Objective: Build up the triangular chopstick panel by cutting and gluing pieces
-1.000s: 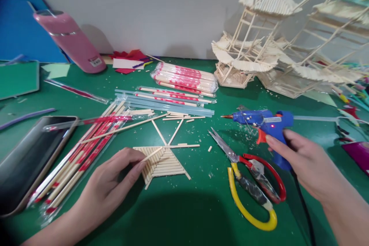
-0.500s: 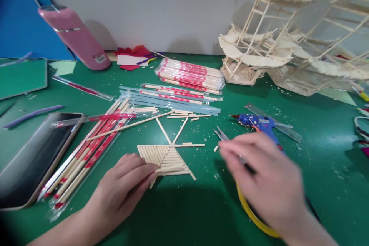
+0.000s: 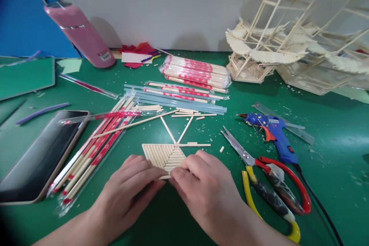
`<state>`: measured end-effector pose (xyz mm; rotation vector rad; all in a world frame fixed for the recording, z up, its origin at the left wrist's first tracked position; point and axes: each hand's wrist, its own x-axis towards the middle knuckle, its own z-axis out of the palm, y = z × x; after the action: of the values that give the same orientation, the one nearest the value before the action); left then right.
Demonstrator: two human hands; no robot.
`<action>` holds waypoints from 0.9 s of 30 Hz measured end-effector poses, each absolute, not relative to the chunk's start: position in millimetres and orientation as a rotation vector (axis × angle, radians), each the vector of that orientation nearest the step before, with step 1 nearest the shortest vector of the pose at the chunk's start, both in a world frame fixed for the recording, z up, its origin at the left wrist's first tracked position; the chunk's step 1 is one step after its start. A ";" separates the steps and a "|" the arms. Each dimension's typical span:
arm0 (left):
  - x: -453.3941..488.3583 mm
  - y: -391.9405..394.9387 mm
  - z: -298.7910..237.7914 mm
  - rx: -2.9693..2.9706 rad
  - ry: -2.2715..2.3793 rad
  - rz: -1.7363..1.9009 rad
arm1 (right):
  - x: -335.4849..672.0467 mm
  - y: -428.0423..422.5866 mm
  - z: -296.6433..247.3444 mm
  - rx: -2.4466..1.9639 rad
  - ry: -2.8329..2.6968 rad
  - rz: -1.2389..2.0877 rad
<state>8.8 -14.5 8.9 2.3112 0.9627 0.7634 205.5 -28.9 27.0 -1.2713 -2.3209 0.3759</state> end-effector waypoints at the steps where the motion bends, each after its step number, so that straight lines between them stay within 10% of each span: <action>1: 8.1 -14.5 8.6 2.289 0.990 0.779 | 206.2 -28.3 27.2 -1.278 -2.285 0.404; 27: 6.5 -6.1 16.6 2.134 1.224 0.852 | 225.7 -32.8 43.4 -1.496 -1.473 1.400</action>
<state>6.5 -6.1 16.6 2.1341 1.2242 0.8516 225.7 -32.8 43.4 -1.4961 -1.4728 1.3998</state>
